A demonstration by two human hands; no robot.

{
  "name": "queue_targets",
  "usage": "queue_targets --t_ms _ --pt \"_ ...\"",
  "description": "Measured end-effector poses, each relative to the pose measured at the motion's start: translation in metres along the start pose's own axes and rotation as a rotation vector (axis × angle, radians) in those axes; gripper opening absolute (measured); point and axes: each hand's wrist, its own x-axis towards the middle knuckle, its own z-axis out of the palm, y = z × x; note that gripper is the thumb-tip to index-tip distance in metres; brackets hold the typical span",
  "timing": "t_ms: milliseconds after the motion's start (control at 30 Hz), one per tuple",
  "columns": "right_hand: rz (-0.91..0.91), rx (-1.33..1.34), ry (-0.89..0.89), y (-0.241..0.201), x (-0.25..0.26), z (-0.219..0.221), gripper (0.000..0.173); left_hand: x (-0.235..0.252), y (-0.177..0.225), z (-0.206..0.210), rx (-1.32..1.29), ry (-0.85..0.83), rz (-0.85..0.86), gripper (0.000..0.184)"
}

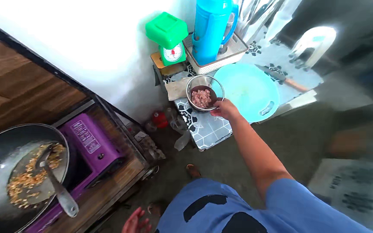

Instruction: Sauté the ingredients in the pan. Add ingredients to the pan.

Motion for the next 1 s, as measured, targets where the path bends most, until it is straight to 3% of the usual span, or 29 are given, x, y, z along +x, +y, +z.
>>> queue_targets --t_ms 100,300,433,600,833,1000 --pt "-0.069 -0.019 -0.004 -0.011 0.008 -0.011 0.057 0.004 0.01 0.026 0.051 -0.023 0.037 0.038" --pt "-0.5 -0.242 -0.022 -0.017 -0.001 -0.024 0.053 0.004 0.029 0.066 0.181 -0.078 0.12 0.033" --pt "-0.449 -0.135 0.034 -0.016 0.007 -0.021 0.051 0.015 0.047 0.084 0.306 -0.152 0.201 0.033" --pt "-0.468 -0.053 -0.017 -0.019 -0.022 -0.002 0.049 0.028 0.117 0.135 0.382 -0.336 0.288 0.042" --pt "-0.757 -0.088 -0.179 -0.027 -0.083 0.029 0.047 0.056 0.222 0.18 0.355 -0.314 0.408 0.067" --pt "-0.808 -0.027 -0.413 -0.032 -0.118 0.052 0.039 0.043 0.265 0.166 0.357 -0.306 0.412 0.032"
